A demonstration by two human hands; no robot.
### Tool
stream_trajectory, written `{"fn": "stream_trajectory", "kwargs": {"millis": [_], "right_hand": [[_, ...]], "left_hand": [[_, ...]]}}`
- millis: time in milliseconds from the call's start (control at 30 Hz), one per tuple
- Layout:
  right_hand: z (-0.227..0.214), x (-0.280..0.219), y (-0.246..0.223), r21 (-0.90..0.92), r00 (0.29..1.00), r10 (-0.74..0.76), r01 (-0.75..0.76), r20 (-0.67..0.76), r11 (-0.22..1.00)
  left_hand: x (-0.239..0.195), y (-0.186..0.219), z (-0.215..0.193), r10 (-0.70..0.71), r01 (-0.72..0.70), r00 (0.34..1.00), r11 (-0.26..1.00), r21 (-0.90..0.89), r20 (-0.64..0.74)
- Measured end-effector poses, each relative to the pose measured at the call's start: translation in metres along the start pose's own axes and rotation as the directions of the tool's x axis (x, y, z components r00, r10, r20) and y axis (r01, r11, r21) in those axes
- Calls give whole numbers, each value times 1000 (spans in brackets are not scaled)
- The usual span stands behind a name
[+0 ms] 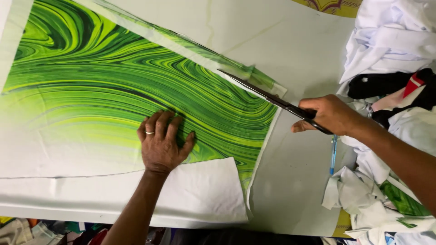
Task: Measuring and cutting a garment pattern from printed fabric using scissors
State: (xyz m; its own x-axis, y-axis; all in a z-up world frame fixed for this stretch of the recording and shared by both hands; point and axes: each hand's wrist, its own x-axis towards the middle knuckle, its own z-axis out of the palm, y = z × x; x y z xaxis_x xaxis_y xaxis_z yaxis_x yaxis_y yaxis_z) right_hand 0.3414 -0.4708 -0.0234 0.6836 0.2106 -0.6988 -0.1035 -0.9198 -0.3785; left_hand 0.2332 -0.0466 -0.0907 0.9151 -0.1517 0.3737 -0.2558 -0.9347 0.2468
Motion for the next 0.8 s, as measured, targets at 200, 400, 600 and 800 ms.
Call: {"fn": "stream_trajectory", "kwargs": {"millis": [200, 400, 600, 800], "right_hand": [[-9, 9, -40, -117, 990, 97, -85, 104, 990], [-10, 16, -57, -87, 988, 115, -106, 106, 991], [-1, 12, -47, -85, 997, 70, -68, 25, 994], [-10, 22, -58, -26, 981, 139, -136, 138, 990]], "left_hand": [[0, -2, -9, -51, 55, 995, 997, -48, 89], [43, -61, -22, -57, 70, 989, 993, -95, 135], [113, -187, -21, -71, 68, 997, 989, 130, 20], [114, -211, -6, -93, 89, 996, 985, 148, 14]]}}
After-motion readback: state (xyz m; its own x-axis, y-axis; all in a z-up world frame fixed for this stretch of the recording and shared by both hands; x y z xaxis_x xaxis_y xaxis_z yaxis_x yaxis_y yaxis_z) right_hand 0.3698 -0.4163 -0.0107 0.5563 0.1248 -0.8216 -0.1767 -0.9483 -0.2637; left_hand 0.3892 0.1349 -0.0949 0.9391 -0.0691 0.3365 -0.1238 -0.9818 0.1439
